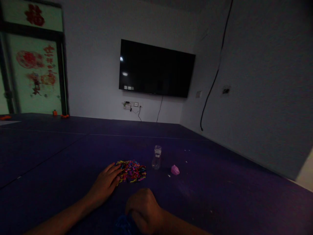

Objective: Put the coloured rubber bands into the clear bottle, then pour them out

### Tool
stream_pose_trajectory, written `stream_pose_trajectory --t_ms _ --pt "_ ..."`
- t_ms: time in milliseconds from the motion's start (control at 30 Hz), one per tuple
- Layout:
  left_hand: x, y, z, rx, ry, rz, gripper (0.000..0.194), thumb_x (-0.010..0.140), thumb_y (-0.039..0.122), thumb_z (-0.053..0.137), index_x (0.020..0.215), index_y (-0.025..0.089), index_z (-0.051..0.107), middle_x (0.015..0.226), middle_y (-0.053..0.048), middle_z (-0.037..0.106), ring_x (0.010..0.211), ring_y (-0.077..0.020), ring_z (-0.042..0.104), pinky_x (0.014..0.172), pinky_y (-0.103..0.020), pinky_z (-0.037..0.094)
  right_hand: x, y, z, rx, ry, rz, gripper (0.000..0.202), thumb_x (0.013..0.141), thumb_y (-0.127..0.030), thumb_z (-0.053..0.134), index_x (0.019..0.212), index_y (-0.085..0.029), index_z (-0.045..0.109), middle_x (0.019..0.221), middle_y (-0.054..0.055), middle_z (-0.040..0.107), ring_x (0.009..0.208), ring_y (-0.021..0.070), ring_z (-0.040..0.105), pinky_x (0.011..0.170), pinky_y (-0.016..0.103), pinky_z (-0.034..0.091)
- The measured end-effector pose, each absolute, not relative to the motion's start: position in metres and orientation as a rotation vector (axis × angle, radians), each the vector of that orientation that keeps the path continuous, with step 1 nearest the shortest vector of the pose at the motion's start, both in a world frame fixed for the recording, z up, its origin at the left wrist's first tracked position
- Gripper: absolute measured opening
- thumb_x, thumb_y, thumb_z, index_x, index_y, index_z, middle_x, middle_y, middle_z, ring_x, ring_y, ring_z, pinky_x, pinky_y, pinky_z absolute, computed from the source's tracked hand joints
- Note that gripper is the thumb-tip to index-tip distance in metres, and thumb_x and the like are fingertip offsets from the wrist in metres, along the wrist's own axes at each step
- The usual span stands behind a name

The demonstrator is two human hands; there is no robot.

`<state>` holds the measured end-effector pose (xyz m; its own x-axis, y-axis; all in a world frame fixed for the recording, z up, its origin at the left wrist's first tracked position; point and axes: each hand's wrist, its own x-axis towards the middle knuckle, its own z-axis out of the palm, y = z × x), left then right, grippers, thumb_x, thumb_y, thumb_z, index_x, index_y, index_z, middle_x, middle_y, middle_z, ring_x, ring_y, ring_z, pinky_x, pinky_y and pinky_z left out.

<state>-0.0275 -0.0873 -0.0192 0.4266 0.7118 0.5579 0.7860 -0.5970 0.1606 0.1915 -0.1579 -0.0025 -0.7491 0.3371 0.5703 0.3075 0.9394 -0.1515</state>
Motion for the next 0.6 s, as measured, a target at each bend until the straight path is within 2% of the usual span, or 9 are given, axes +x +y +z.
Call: stream_pose_trajectory --t_ms 233,433,600 --pt "-0.025 -0.086 -0.02 -2.596 -1.314 -0.749 0.041 0.092 0.039 0.04 0.129 0.025 0.05 0.138 -0.006 0.048 0.131 -0.0283 0.036 0.101 -0.049 0.039 0.197 -0.134 0.001 -0.725 -2.324 0.01 0.032 0.077 -0.012 0.037 0.098 -0.021 0.06 0.09 0.004 0.07 0.081 0.0154 0.065 0.073 0.026 0.049" --pt "-0.026 -0.076 -0.028 -2.574 -1.265 -0.867 0.037 0.091 0.034 0.043 0.126 0.024 0.053 0.133 -0.006 0.053 0.126 -0.0249 0.043 0.101 -0.047 0.042 0.204 -0.105 0.003 -0.895 -2.195 0.011 0.035 0.08 -0.006 0.041 0.104 -0.019 0.062 0.109 0.008 0.066 0.103 0.0173 0.059 0.091 0.032 0.046" --pt "-0.022 -0.078 -0.026 -2.561 -1.212 -0.909 0.035 0.091 0.027 0.042 0.121 0.022 0.057 0.127 -0.006 0.058 0.123 -0.024 0.046 0.101 -0.045 0.043 0.202 -0.098 0.0 -1.03 -2.223 -0.024 0.04 0.084 -0.009 0.042 0.121 -0.015 0.055 0.124 0.012 0.057 0.117 0.0213 0.05 0.099 0.039 0.042"
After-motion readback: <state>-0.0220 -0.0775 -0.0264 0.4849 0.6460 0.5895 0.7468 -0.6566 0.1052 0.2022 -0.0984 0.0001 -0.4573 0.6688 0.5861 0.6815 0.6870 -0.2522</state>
